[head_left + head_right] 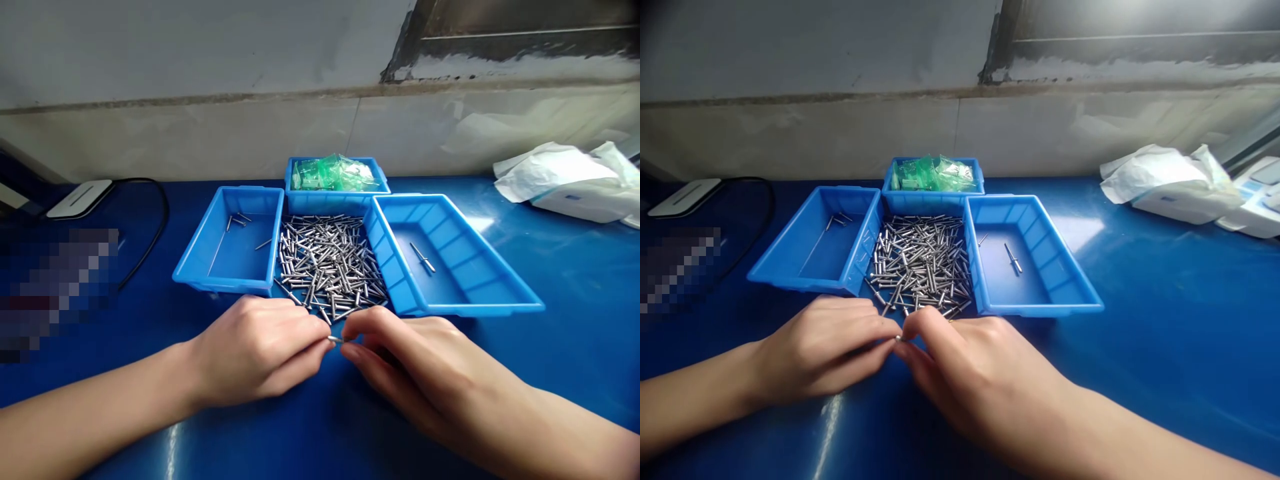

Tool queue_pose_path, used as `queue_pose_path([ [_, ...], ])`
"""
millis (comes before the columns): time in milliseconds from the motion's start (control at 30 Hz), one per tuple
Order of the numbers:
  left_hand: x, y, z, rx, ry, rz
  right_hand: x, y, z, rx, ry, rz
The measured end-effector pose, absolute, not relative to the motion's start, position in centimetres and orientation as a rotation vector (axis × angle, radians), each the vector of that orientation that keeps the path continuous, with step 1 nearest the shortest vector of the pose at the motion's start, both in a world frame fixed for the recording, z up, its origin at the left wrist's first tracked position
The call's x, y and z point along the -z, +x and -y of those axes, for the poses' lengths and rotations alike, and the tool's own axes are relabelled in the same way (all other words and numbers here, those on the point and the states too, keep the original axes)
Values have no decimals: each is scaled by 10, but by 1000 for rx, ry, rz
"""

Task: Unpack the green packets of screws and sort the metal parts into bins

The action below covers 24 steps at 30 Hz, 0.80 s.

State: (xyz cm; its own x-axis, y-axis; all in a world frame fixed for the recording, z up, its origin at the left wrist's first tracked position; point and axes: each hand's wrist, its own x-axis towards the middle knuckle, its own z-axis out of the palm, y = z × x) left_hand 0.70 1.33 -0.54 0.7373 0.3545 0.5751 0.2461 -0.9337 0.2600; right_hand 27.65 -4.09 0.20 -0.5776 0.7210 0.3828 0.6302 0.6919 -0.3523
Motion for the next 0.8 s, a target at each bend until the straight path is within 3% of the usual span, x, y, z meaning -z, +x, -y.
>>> queue_pose_path([
  [333,8,6,-12,-1102,2725,-516,-1,277,39,-258,-957,2402],
  [533,6,5,-10,-966,2781,-299,6,274,39,-399,-904,2426],
  [800,8,8,-6,-1052,2752,-515,14,276,39,-456,-972,2413],
])
